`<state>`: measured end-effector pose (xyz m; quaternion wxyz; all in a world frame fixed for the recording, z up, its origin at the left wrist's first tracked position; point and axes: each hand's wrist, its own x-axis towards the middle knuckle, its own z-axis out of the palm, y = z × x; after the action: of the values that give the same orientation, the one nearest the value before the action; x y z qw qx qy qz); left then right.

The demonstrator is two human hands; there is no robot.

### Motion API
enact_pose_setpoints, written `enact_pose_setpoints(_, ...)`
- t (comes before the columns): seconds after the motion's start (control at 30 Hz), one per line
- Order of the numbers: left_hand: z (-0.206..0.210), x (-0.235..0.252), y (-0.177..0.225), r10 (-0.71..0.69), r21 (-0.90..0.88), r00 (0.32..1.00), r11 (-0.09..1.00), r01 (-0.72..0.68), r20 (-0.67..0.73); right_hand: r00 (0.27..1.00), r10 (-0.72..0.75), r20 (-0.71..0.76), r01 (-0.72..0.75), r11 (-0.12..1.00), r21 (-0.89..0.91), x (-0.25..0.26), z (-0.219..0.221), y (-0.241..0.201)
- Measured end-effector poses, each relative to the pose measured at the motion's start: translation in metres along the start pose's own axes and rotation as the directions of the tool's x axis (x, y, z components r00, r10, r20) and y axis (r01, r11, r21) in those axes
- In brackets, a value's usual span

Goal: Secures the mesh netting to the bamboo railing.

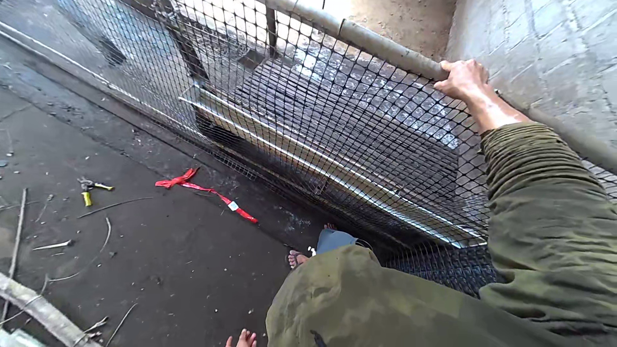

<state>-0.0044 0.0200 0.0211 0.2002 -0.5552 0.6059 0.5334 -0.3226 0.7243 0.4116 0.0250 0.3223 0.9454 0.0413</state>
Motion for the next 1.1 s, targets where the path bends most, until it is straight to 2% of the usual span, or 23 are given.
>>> enact_pose_setpoints(0.07,0.004,0.031,-0.012,0.087,0.016,0.996,0.996,-0.088,0.016,1.0,-0.007,0.003,0.007,1.0,0.007,0.004,0.001,0.003)
enact_pose_setpoints(0.13,0.015,0.048,-0.003,0.239,0.1,0.969,0.965,-0.244,0.063,1.0,-0.018,0.006,0.018,1.0,-0.005,0.006,0.001,0.006)
enact_pose_setpoints(0.2,0.036,0.042,0.036,0.423,0.178,0.89,0.875,-0.45,0.169,0.999,-0.033,-0.002,0.033,0.999,-0.011,0.005,0.002,0.006)
enact_pose_setpoints(0.23,0.053,0.031,0.065,0.512,0.201,0.827,0.807,-0.556,0.233,0.999,-0.04,-0.008,0.04,0.999,-0.007,0.003,0.003,0.007)
enact_pose_setpoints(0.27,0.073,0.014,0.097,0.595,0.212,0.743,0.718,-0.663,0.306,0.999,-0.046,-0.018,0.046,0.999,-0.002,0.002,0.003,0.008)
enact_pose_setpoints(0.33,0.12,-0.025,0.167,0.709,0.191,0.528,0.502,-0.844,0.467,0.996,-0.072,-0.045,0.072,0.997,0.01,0.001,0.005,0.012)
enact_pose_setpoints(0.43,0.193,-0.088,0.265,0.751,0.069,0.16,0.15,-0.986,0.641,0.993,-0.107,-0.058,0.108,0.994,0.015,0.002,0.007,0.015)
enact_pose_setpoints(0.53,0.26,-0.163,0.357,0.675,-0.063,-0.177,-0.19,-0.98,0.716,0.99,-0.127,-0.064,0.129,0.991,0.033,0.003,0.006,0.017)
enact_pose_setpoints(0.57,0.281,-0.193,0.385,0.638,-0.085,-0.266,-0.3,-0.95,0.723,0.988,-0.141,-0.067,0.144,0.989,0.032,0.004,0.006,0.018)
enact_pose_setpoints(0.63,0.32,-0.25,0.43,0.549,-0.072,-0.38,-0.5,-0.863,0.744,0.983,-0.17,-0.067,0.172,0.985,0.023,0.007,0.009,0.021)
enact_pose_setpoints(0.7,0.358,-0.297,0.463,0.466,-0.055,-0.435,-0.631,-0.774,0.771,0.979,-0.192,-0.067,0.194,0.981,0.019,0.009,0.009,0.02)
enact_pose_setpoints(0.77,0.398,-0.329,0.482,0.401,-0.055,-0.468,-0.71,-0.702,0.788,0.975,-0.208,-0.078,0.211,0.977,0.036,0.007,0.01,0.019)
enact_pose_setpoints(0.9,0.473,-0.364,0.501,0.277,-0.075,-0.532,-0.834,-0.547,0.8,0.969,-0.218,-0.117,0.23,0.968,0.102,-0.004,0.01,0.017)
enact_pose_setpoints(1.03,0.522,-0.376,0.517,0.143,-0.186,-0.639,-0.888,-0.42,0.756,0.953,-0.244,-0.178,0.266,0.957,0.118,-0.003,0.017,0.022)
enact_pose_setpoints(1.1,0.534,-0.386,0.529,0.104,-0.217,-0.647,-0.892,-0.396,0.755,0.947,-0.249,-0.202,0.276,0.954,0.12,-0.001,0.019,0.024)
